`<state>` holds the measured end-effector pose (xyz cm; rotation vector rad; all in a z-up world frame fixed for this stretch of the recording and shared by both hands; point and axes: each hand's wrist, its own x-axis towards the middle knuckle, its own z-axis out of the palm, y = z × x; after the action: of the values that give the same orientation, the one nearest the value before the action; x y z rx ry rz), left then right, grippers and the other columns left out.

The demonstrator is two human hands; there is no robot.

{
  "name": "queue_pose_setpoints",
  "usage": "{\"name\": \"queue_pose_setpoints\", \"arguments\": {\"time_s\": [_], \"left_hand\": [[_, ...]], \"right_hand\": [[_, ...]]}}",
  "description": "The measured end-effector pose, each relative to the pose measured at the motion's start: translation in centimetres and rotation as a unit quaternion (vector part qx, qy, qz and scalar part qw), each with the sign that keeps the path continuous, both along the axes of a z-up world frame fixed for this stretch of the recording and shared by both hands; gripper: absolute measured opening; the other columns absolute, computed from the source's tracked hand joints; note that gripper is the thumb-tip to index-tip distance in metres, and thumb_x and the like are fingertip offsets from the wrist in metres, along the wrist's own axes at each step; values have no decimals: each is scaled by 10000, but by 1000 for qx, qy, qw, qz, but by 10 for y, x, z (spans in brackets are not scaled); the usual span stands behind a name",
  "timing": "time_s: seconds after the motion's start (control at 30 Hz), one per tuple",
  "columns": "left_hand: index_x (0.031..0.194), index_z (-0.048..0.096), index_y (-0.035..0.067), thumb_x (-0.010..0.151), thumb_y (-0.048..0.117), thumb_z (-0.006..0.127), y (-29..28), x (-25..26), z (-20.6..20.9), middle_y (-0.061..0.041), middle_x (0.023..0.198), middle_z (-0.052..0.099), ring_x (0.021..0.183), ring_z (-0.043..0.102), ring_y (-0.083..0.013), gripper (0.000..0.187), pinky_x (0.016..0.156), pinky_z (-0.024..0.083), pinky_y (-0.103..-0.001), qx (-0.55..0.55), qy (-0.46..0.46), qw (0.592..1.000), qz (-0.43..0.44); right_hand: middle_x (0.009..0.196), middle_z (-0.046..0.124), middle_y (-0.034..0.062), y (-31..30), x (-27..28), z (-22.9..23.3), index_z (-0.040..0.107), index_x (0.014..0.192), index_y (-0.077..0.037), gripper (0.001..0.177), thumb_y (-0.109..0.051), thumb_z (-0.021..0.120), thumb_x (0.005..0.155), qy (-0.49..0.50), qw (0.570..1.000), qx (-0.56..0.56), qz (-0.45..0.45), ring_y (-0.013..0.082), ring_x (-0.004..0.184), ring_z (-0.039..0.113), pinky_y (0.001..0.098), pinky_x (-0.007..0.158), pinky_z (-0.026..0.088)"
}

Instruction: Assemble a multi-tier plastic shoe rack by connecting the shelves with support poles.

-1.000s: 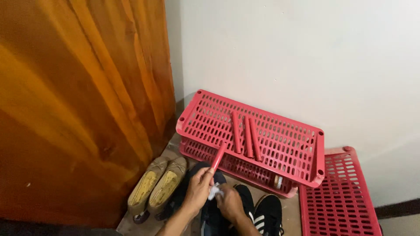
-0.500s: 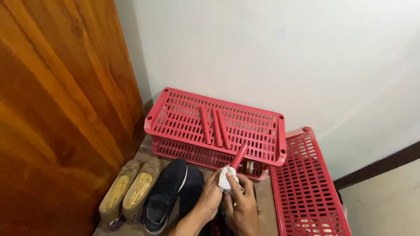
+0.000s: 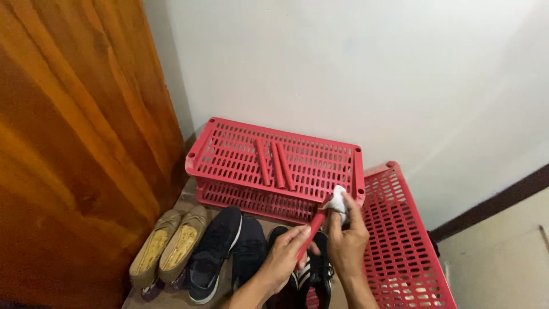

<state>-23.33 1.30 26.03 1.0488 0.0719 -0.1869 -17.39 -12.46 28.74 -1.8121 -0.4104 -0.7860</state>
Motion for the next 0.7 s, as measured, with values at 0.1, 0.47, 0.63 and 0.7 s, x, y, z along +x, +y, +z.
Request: {"name": "queue_pose_setpoints", "arguments": {"time_s": [0.1, 0.47, 0.63, 0.7], "left_hand": [[1194, 671, 34, 1037, 383, 562, -5, 15, -30, -13, 708, 549, 522, 495, -70, 397, 440, 387, -218, -4, 68, 998, 15], [1284, 634, 60, 1047, 275, 480, -2, 16, 2, -12, 918, 679, 667, 587, -67, 354, 525, 444, -193, -164, 90, 982, 39], [1367, 649, 134, 1029, 269, 574, 3, 12, -24, 45, 774, 562, 565, 465, -20, 372, 460, 336, -155, -93, 7, 995, -46], [1405, 665, 118, 1031, 251, 627, 6, 16, -36, 30, 785, 553, 597, 457, -33, 400, 525, 390, -161, 22, -40, 999, -24]], "right_hand": [[1109, 751, 98, 7, -19, 9, 617, 1369, -41, 428, -27, 614, 941, 159, 986, 51, -14, 118, 814, 712, 278, 682, 598], [1302, 682, 205, 23, -66, -22, 638, 1340, -5, 524, 42, 673, 820, 19, 998, -55, 6, 281, 1177, 684, 367, 923, 555], [1053, 765, 104, 4, -35, -16, 640, 1351, -39, 431, -12, 610, 922, 174, 982, 71, -20, 174, 907, 740, 311, 778, 599], [943, 723, 115, -8, -23, 0, 725, 1276, -23, 309, -82, 588, 1005, 249, 958, 138, 14, 157, 779, 626, 316, 682, 508]]}}
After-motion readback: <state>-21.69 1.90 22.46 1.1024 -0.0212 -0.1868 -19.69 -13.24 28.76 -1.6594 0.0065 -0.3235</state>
